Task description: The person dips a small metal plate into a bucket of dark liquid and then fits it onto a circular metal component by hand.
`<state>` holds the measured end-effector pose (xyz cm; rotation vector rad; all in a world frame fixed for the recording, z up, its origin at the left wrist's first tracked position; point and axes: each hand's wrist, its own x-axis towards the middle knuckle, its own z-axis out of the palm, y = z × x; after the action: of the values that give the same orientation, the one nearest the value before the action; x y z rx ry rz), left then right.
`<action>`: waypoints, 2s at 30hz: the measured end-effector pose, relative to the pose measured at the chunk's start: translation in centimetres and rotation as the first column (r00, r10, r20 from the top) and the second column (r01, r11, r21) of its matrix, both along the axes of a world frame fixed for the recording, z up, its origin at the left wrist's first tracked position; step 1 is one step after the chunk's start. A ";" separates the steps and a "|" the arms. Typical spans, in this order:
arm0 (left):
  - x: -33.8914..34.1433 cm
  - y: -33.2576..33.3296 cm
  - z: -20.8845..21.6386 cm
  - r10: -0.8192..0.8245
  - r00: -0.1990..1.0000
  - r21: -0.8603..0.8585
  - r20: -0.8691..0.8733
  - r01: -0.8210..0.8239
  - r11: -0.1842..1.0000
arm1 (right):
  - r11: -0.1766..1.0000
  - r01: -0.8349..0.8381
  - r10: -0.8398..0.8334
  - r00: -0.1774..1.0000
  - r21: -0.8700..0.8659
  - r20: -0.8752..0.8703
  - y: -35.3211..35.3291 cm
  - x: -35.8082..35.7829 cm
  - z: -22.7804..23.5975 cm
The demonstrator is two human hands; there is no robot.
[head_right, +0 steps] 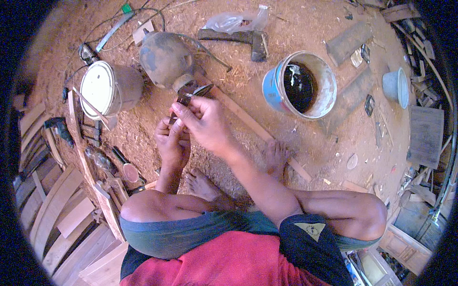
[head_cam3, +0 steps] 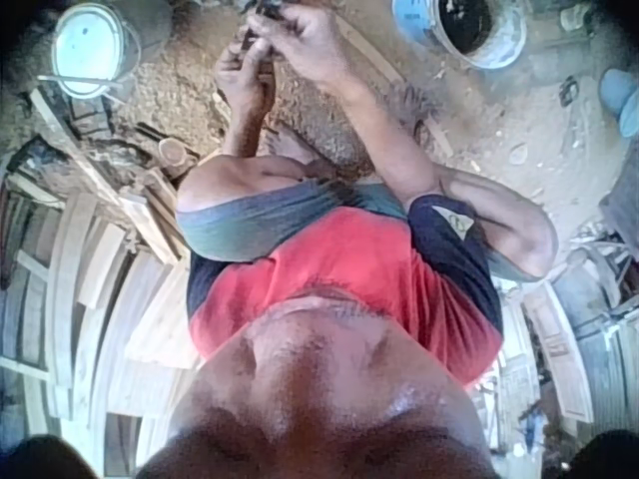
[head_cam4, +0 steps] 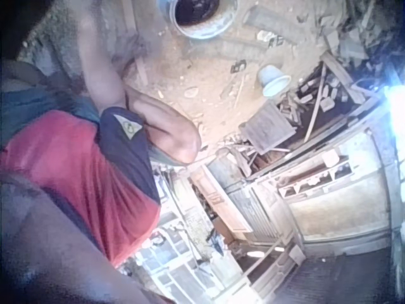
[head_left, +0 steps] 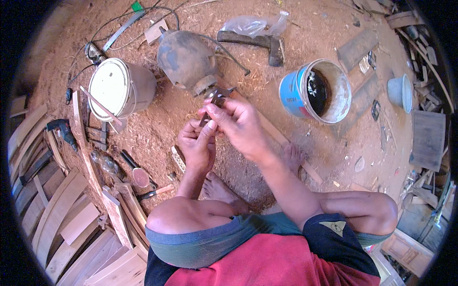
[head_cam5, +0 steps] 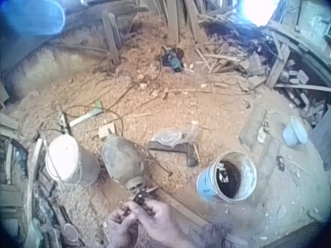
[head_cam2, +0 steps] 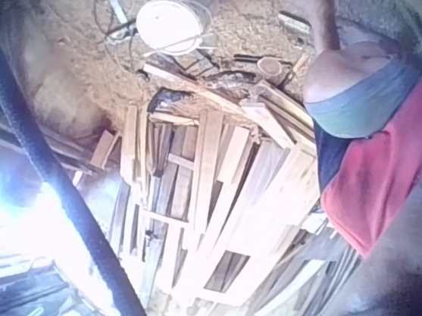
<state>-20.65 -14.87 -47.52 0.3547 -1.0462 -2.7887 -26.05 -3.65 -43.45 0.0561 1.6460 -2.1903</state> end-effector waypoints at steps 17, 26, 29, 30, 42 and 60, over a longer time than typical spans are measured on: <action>3.3 0.1 -10.6 -0.011 0.889 -0.492 0.458 0.263 0.830 | 0.991 -0.119 0.131 0.951 -0.061 0.281 6.8 0.3 -14.6; 1.4 -1.5 -10.5 0.170 0.908 -0.678 0.382 0.150 0.720 | 0.984 0.035 0.007 0.972 -0.174 0.236 3.6 -0.4 -17.2; 1.1 -1.3 -10.7 0.190 0.905 -0.609 0.381 0.090 0.788 | 0.985 0.049 -0.008 0.972 -0.167 0.235 3.3 -0.7 -18.0; 1.0 -1.2 -10.7 0.211 0.905 -0.594 0.368 0.054 0.803 | 0.981 0.064 -0.022 0.975 -0.184 0.221 3.3 -0.7 -18.2; 0.6 -1.3 -10.7 0.224 0.923 -0.675 0.313 0.050 0.736 | 0.977 0.139 -0.093 0.961 -0.163 0.261 2.7 -0.9 -18.0; 0.4 -1.1 -10.4 0.265 0.911 -0.658 0.315 0.009 0.753 | 0.934 0.210 -0.120 0.946 -0.288 0.301 2.2 -0.7 -18.3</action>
<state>-20.28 -15.94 -57.93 0.8625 -1.9012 -2.0678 -26.78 -1.41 -61.76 0.4101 1.1593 -2.4159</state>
